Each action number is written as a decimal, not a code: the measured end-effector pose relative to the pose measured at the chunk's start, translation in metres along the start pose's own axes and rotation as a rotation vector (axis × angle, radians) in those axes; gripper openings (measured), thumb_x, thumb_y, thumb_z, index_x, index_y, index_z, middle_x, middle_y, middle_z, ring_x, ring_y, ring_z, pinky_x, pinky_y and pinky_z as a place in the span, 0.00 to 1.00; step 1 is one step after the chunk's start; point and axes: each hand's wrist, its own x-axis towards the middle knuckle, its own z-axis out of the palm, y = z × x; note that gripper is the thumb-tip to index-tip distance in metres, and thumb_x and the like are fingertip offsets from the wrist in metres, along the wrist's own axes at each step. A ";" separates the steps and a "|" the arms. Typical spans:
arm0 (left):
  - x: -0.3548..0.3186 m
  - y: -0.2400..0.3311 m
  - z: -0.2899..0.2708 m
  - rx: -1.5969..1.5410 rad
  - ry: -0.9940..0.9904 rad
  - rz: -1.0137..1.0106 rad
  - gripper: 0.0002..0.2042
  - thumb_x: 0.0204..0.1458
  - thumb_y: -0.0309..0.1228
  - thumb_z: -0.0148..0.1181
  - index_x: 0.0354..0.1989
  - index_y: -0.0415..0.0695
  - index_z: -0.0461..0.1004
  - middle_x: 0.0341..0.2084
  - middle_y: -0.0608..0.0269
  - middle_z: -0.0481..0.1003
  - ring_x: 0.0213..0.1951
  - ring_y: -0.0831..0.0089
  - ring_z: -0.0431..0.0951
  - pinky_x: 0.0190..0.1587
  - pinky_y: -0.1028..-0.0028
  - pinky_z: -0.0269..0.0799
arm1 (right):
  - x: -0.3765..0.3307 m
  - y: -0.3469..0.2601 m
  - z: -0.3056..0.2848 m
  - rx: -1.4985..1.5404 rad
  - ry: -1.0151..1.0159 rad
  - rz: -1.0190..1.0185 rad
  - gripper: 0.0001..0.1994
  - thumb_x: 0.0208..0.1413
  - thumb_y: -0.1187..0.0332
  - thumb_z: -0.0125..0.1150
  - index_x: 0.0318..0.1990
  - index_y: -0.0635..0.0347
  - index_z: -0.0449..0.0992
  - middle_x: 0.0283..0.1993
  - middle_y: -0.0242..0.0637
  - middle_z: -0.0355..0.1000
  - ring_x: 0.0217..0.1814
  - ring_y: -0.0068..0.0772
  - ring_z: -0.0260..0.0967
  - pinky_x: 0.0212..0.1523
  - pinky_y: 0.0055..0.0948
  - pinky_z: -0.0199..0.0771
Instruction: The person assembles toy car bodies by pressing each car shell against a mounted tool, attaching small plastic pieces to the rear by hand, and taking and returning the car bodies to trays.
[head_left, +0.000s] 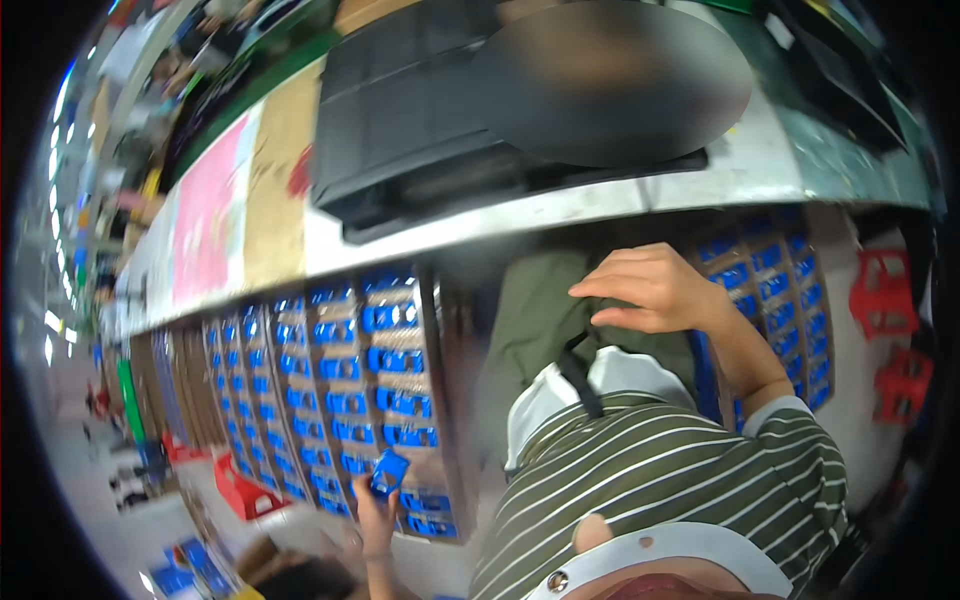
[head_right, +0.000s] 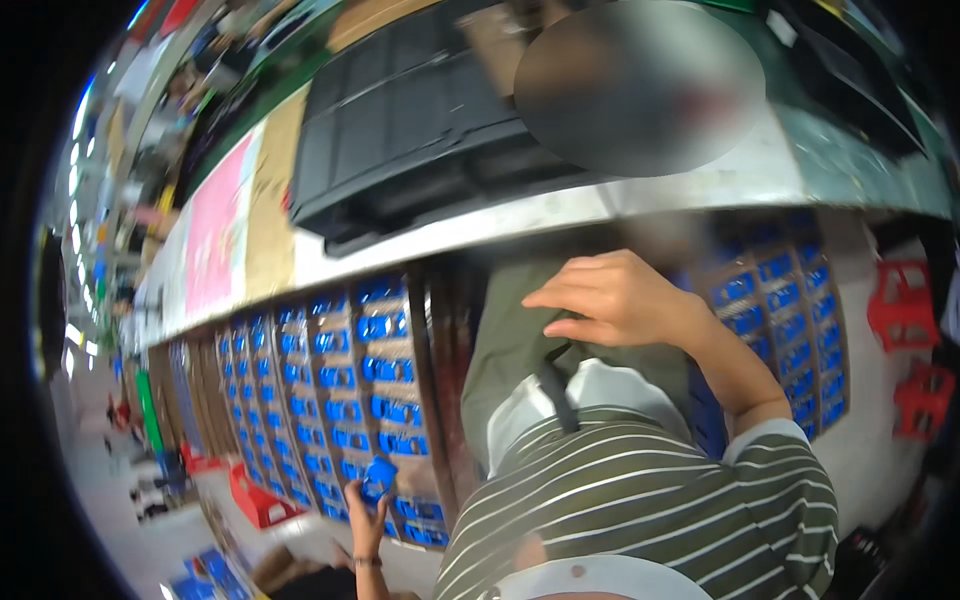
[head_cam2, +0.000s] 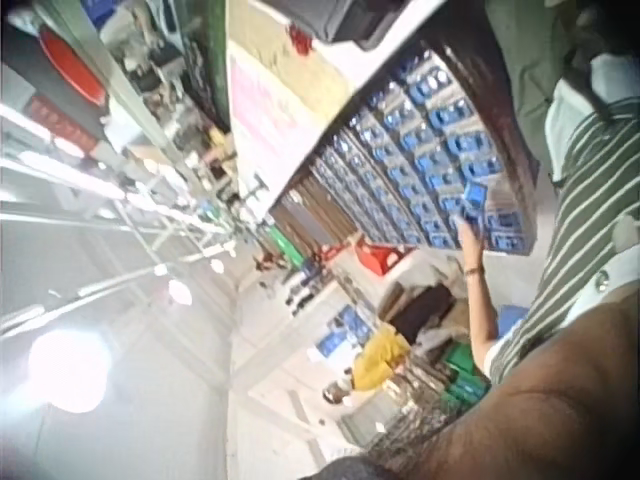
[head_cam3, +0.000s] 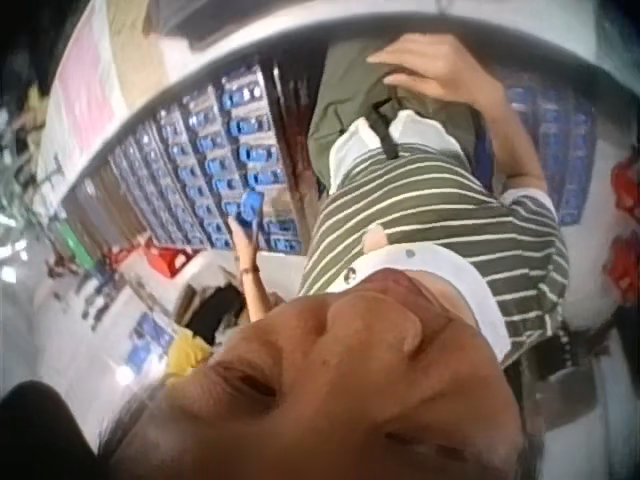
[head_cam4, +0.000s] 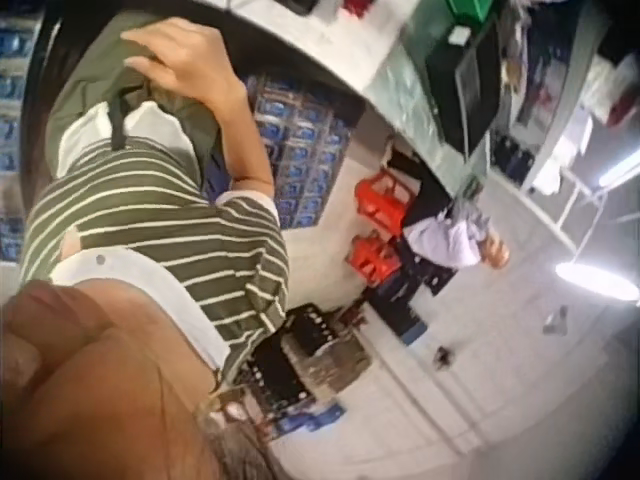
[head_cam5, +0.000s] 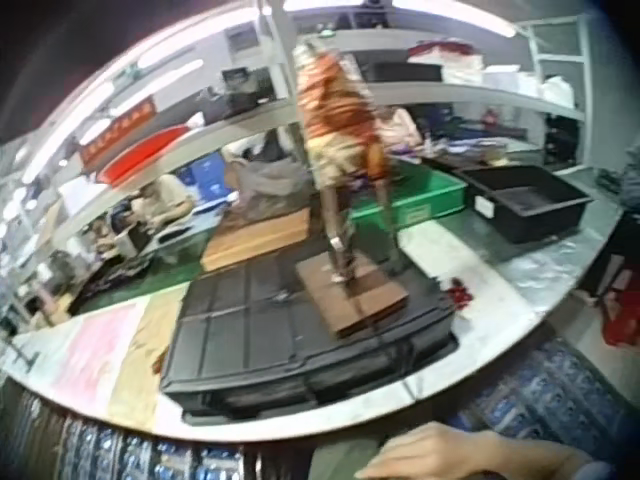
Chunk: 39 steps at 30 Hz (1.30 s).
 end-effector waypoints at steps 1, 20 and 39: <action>0.002 0.004 -0.001 -0.030 0.093 0.021 0.28 0.45 0.21 0.58 0.56 0.33 0.55 0.49 0.49 0.64 0.51 0.61 0.65 0.55 0.70 0.58 | -0.004 0.001 -0.015 0.010 0.088 -0.011 0.12 0.46 0.67 0.63 0.37 0.61 0.76 0.32 0.37 0.74 0.32 0.38 0.71 0.32 0.29 0.72; 0.149 0.363 0.099 -1.990 -0.861 -0.566 0.18 0.50 0.48 0.53 0.38 0.46 0.70 0.26 0.58 0.69 0.27 0.70 0.68 0.31 0.71 0.67 | -0.075 0.151 -0.153 -0.690 0.405 0.503 0.08 0.49 0.69 0.59 0.35 0.63 0.76 0.34 0.42 0.73 0.33 0.38 0.70 0.36 0.30 0.68; 0.144 0.366 0.092 -2.073 -1.031 -0.403 0.20 0.54 0.35 0.52 0.52 0.39 0.62 0.43 0.54 0.71 0.46 0.59 0.72 0.53 0.51 0.65 | -0.054 0.111 -0.140 -0.525 0.610 0.627 0.05 0.50 0.72 0.56 0.31 0.66 0.73 0.25 0.37 0.69 0.27 0.26 0.67 0.28 0.23 0.68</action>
